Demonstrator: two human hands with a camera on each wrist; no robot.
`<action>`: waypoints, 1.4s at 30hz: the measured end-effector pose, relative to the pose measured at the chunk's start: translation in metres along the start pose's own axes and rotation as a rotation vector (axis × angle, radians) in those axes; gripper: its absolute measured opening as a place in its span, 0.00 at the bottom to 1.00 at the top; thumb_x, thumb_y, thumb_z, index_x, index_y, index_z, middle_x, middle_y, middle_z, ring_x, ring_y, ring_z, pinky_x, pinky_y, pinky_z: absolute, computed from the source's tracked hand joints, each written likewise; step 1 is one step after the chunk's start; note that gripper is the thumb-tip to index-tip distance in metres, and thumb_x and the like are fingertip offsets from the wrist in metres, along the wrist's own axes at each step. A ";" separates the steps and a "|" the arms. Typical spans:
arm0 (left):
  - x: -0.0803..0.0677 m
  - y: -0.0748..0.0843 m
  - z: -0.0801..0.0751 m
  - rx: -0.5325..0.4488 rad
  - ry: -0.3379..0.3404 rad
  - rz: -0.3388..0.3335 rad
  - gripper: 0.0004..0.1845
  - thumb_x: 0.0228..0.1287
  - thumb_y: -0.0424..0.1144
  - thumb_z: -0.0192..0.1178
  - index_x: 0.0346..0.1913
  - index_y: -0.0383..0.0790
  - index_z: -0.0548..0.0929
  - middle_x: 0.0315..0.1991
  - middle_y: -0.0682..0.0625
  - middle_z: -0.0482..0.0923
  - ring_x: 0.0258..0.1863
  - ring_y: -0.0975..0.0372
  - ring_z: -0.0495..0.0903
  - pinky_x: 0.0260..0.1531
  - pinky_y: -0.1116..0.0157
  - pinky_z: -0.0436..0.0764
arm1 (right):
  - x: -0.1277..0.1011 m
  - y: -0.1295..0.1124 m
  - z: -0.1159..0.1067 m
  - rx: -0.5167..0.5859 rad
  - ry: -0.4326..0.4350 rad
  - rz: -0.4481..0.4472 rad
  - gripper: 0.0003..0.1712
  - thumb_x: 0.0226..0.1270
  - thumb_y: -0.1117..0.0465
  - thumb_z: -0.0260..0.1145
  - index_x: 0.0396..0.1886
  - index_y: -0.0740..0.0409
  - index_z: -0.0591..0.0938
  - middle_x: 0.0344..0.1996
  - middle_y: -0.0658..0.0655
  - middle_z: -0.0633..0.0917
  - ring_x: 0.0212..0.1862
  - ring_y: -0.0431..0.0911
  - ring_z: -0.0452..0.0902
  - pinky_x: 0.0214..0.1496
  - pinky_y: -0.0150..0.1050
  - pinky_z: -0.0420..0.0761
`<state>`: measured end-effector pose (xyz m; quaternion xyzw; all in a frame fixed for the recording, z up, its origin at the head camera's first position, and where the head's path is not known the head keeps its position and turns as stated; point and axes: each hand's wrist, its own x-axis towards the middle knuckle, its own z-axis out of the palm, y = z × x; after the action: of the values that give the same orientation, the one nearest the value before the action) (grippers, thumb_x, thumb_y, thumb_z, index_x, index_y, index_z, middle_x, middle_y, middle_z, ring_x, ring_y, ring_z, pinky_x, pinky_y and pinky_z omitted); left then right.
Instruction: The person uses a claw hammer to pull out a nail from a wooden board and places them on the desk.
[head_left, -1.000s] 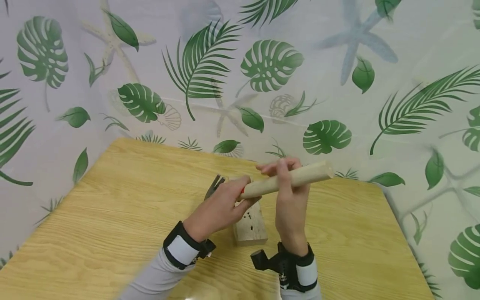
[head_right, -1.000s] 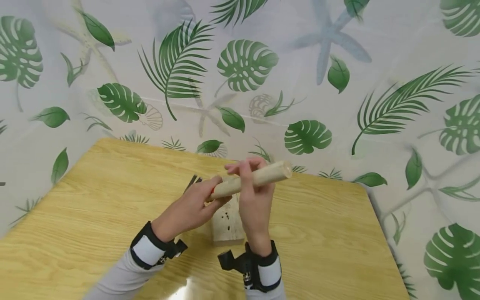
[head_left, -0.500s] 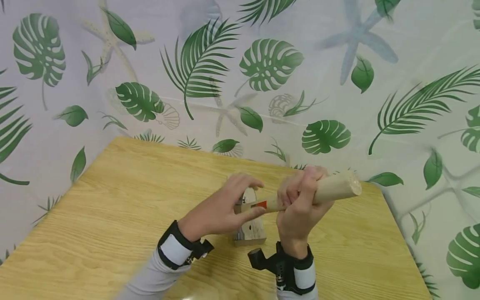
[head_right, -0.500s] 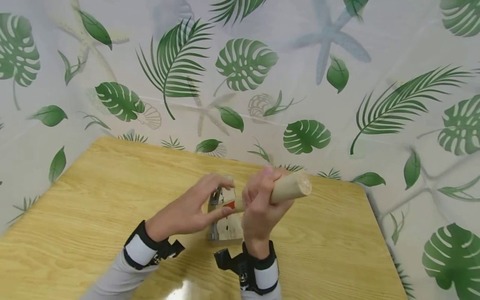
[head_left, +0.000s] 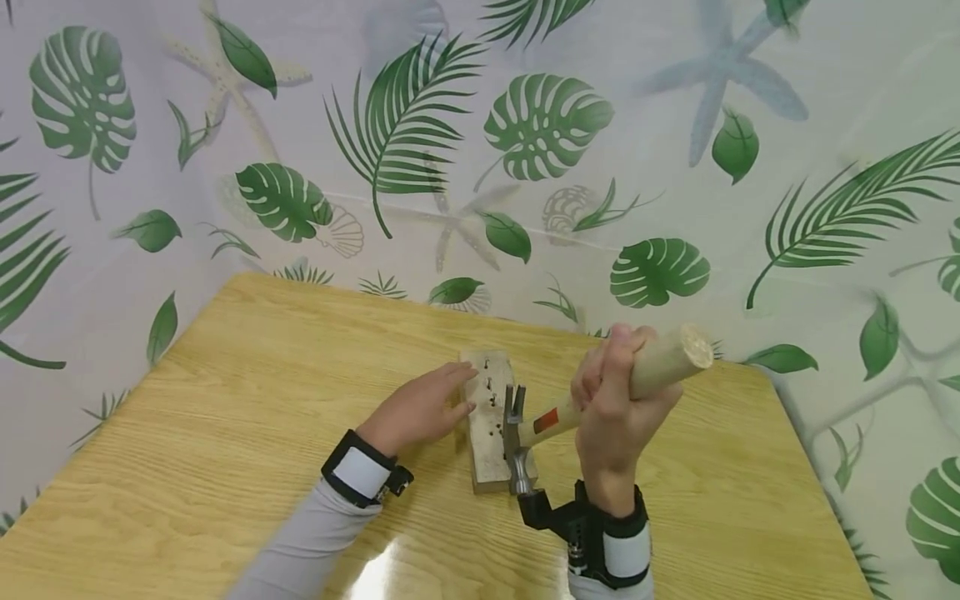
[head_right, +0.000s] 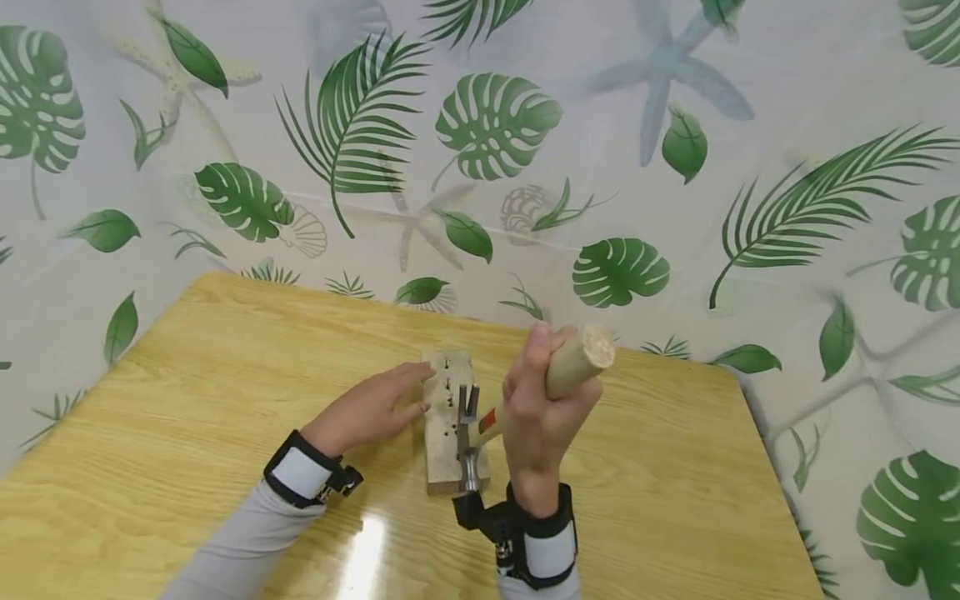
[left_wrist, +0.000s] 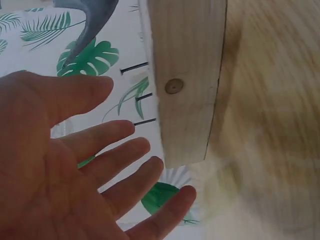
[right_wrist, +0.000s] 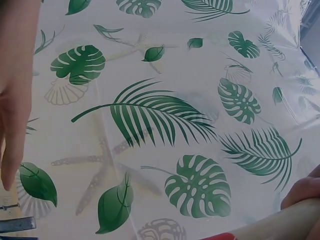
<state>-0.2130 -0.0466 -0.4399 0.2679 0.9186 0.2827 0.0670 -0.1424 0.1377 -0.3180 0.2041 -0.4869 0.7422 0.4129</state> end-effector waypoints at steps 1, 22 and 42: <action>-0.001 0.000 0.002 0.007 -0.015 -0.005 0.30 0.78 0.47 0.55 0.75 0.39 0.67 0.77 0.43 0.63 0.76 0.50 0.63 0.74 0.52 0.63 | -0.001 0.000 0.000 -0.017 -0.008 0.018 0.20 0.74 0.68 0.57 0.20 0.66 0.64 0.08 0.50 0.62 0.08 0.39 0.54 0.08 0.33 0.53; -0.001 -0.003 0.005 0.025 -0.014 0.008 0.23 0.77 0.42 0.55 0.69 0.34 0.76 0.75 0.44 0.67 0.74 0.49 0.66 0.73 0.54 0.65 | 0.060 0.079 0.023 -0.347 -0.250 0.559 0.28 0.75 0.39 0.60 0.24 0.56 0.69 0.08 0.45 0.64 0.10 0.37 0.59 0.12 0.31 0.59; 0.001 -0.006 0.008 0.037 0.011 0.015 0.21 0.77 0.41 0.55 0.67 0.36 0.78 0.74 0.44 0.68 0.73 0.50 0.68 0.73 0.55 0.66 | 0.069 0.108 0.037 -0.381 -0.255 0.549 0.26 0.73 0.39 0.61 0.27 0.54 0.70 0.08 0.46 0.65 0.09 0.38 0.59 0.11 0.32 0.58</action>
<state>-0.2144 -0.0462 -0.4498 0.2747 0.9219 0.2676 0.0550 -0.2734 0.1136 -0.3133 0.0760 -0.7007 0.6900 0.1647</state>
